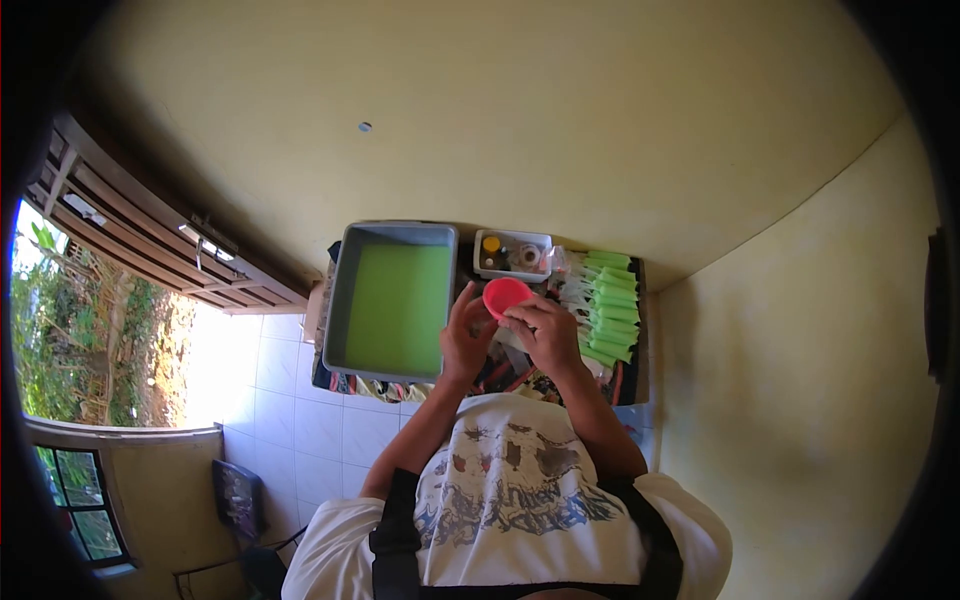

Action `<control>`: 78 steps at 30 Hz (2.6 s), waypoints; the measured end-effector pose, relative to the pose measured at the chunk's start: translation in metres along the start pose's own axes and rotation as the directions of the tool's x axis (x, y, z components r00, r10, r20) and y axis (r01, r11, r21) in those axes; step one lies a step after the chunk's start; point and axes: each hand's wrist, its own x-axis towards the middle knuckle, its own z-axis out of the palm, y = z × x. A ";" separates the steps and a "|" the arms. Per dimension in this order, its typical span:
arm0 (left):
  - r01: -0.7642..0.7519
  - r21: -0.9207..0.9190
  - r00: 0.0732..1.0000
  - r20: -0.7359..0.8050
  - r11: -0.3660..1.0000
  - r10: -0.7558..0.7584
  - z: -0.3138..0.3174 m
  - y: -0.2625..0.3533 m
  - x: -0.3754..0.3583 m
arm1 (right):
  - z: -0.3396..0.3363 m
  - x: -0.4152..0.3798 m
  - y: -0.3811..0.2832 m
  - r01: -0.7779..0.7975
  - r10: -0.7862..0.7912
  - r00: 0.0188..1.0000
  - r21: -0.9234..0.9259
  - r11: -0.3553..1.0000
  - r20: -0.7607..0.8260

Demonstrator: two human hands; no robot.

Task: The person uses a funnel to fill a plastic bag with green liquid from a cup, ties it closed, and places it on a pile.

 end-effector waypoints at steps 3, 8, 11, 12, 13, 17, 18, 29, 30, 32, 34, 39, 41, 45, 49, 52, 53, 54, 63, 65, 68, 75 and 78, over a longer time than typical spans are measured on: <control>-0.279 0.072 0.956 -0.075 0.958 0.284 0.008 -0.002 0.001 | -0.001 0.005 0.002 0.032 -0.031 0.999 -0.025 0.999 0.023; -0.442 0.352 0.888 0.041 0.825 0.458 0.006 0.006 0.000 | -0.003 0.012 0.000 0.093 -0.088 0.992 -0.050 0.994 0.091; -0.430 0.360 0.885 -0.014 0.828 0.466 0.011 0.004 -0.004 | -0.005 0.010 0.000 0.104 -0.109 0.988 0.052 0.993 0.106; -0.423 0.371 0.884 -0.034 0.827 0.467 0.010 0.003 -0.006 | -0.010 0.011 -0.008 0.085 -0.097 0.991 0.123 0.989 0.096; -0.345 0.329 0.917 -0.083 0.879 0.391 0.011 0.003 -0.010 | -0.012 0.010 -0.012 0.065 -0.084 0.992 0.194 0.979 0.090; -0.318 0.462 0.897 -0.138 0.828 0.421 -0.012 -0.001 -0.014 | 0.028 -0.034 0.095 -0.012 0.021 0.984 0.053 0.999 -0.178; -0.294 0.468 0.903 -0.150 0.833 0.403 -0.018 -0.003 -0.018 | 0.038 -0.043 0.117 -0.113 0.103 0.983 -0.063 0.992 -0.152; -0.227 0.646 0.894 -0.159 0.729 0.419 -0.104 0.005 -0.028 | 0.126 -0.061 0.188 -0.245 0.223 0.950 -0.081 0.966 -0.217; -0.222 0.649 0.888 -0.172 0.728 0.425 -0.111 0.004 -0.027 | 0.124 -0.049 0.170 -0.174 0.158 0.961 -0.053 0.983 -0.225; -0.214 0.653 0.874 -0.204 0.727 0.440 -0.123 0.001 -0.025 | 0.127 -0.020 0.135 -0.034 0.033 0.970 0.001 0.999 -0.241; -0.212 0.653 0.858 -0.232 0.727 0.458 -0.134 -0.001 -0.022 | 0.145 0.013 0.100 0.053 -0.044 0.977 0.039 0.998 -0.210; -0.198 0.645 0.857 -0.251 0.738 0.450 -0.166 -0.012 -0.013 | 0.227 0.069 0.062 0.149 -0.119 0.960 -0.105 0.983 0.254; -0.179 0.625 0.855 -0.283 0.760 0.434 -0.177 -0.016 -0.012 | 0.272 0.067 0.087 0.308 -0.178 0.904 -0.301 0.903 0.390; -0.164 0.590 0.859 -0.309 0.791 0.408 -0.194 -0.022 -0.011 | 0.316 0.052 0.105 0.446 -0.164 0.817 -0.425 0.788 0.553; -0.134 0.540 0.870 -0.337 0.831 0.359 -0.203 -0.035 -0.009 | 0.331 0.037 0.110 0.515 -0.197 0.741 -0.355 0.781 0.642; -0.118 0.522 0.870 -0.356 0.845 0.342 -0.209 -0.044 -0.008 | 0.326 0.027 0.097 0.402 -0.179 0.768 -0.245 0.882 0.615; -0.109 0.510 0.869 -0.368 0.853 0.331 -0.210 -0.048 -0.008 | 0.317 0.027 0.086 0.343 -0.160 0.787 -0.206 0.917 0.595; -0.121 0.528 0.869 -0.353 0.841 0.346 -0.212 -0.049 -0.007 | 0.311 0.029 0.079 0.236 -0.119 0.826 -0.146 0.961 0.551; -0.157 0.519 0.869 -0.332 0.840 0.368 -0.188 -0.037 0.001 | 0.197 0.045 0.022 -0.075 0.037 0.987 0.245 0.967 0.155; -0.200 0.549 0.877 -0.269 0.811 0.398 -0.176 -0.032 0.004 | 0.159 0.056 0.011 -0.001 -0.017 0.997 0.250 0.968 0.070; -0.251 0.497 0.873 -0.254 0.830 0.416 -0.149 -0.033 0.013 | 0.108 0.070 -0.002 0.079 -0.077 0.997 0.188 0.979 -0.018; -0.400 0.384 0.864 -0.144 0.832 0.481 -0.072 -0.006 0.044 | 0.010 0.080 -0.023 0.141 -0.154 0.984 -0.133 0.981 -0.088; -0.452 0.341 0.865 -0.059 0.824 0.499 -0.042 0.003 0.052 | -0.014 0.077 -0.022 0.115 -0.148 0.984 -0.273 0.955 -0.103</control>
